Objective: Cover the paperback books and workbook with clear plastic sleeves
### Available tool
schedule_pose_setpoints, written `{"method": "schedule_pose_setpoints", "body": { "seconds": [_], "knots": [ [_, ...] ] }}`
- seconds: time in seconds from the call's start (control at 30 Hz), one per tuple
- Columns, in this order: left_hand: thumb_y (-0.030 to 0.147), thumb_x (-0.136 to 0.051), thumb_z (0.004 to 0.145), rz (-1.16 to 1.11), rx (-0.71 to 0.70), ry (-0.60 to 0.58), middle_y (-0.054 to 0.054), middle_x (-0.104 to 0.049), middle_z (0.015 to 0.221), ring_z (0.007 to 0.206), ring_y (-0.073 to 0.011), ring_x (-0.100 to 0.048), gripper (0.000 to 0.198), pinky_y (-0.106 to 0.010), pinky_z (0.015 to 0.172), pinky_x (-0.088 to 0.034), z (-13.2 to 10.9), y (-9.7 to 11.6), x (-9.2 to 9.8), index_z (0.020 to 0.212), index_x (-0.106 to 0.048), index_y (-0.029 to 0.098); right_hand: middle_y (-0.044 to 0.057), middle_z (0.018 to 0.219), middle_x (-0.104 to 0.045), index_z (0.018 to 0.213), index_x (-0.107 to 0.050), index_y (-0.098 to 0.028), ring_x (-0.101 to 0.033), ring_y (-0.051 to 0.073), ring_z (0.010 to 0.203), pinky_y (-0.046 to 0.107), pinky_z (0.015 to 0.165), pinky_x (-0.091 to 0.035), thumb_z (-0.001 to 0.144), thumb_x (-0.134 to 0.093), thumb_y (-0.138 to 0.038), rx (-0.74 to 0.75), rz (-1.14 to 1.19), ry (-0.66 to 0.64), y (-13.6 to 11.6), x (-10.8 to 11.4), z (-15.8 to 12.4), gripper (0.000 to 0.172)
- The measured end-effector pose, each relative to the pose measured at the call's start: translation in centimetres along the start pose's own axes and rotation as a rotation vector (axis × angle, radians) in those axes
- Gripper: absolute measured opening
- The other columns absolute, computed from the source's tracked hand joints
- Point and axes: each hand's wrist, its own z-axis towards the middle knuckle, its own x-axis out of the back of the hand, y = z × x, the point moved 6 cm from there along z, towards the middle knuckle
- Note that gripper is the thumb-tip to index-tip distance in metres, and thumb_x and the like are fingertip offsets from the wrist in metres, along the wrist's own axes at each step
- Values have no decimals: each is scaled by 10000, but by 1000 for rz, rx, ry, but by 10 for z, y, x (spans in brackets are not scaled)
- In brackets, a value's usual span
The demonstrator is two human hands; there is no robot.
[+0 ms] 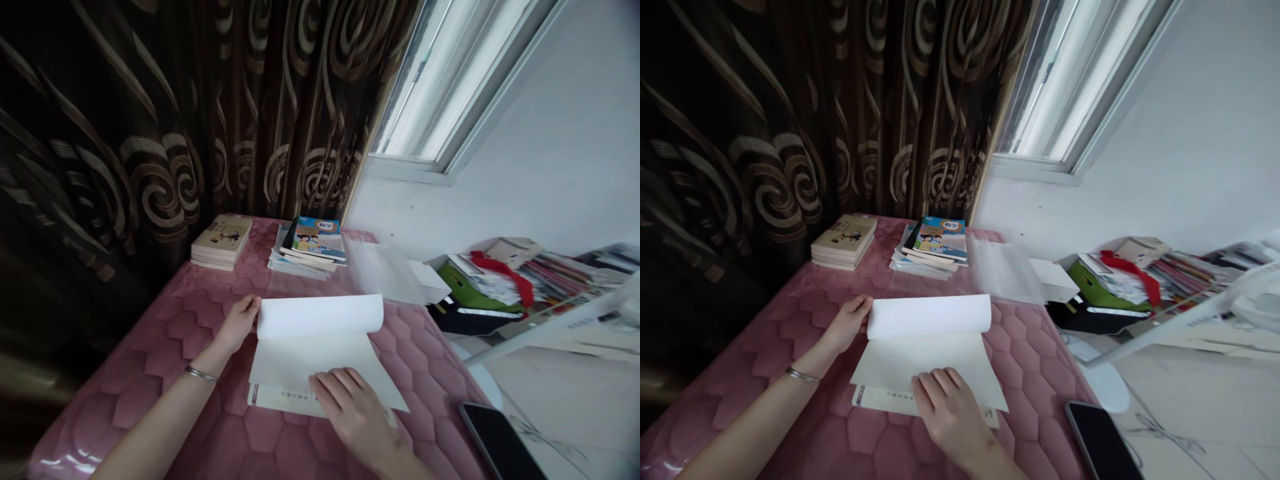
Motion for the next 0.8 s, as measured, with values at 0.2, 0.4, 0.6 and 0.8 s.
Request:
{"method": "schedule_pose_setpoints", "body": {
  "seconds": [0.2,0.4,0.6,0.8],
  "knots": [
    [576,-627,660,8,-136,91,76,-434,523,470,-90,-442,410,-193,435,-340,18,13,5,647,-448,207,48,772,-591,933,-631,-131,-480,169,702,323,702,-369,897,-374,-57,8,30,-70,-6,-14,-14,270],
    [608,-623,662,15,-202,155,55,-473,552,538,-113,-470,442,-225,499,-354,27,17,9,634,-440,207,31,770,-595,913,-624,-158,-484,165,699,318,706,-370,919,-390,-97,-6,60,-120,-5,-26,-23,242],
    [583,-623,675,25,-277,127,64,-454,570,562,-99,-435,422,-217,539,-347,41,35,-1,621,-466,195,16,761,-603,887,-612,-159,-493,161,695,315,706,-377,890,-489,-111,10,84,-178,-9,-36,-29,133],
    [530,-614,704,58,-329,61,54,-479,596,587,-97,-411,370,-210,559,-328,52,54,-13,644,-520,178,5,884,-644,899,-630,-225,-546,158,850,294,772,-437,879,-587,-369,-163,405,-411,10,-39,-16,153]
  ]
}}
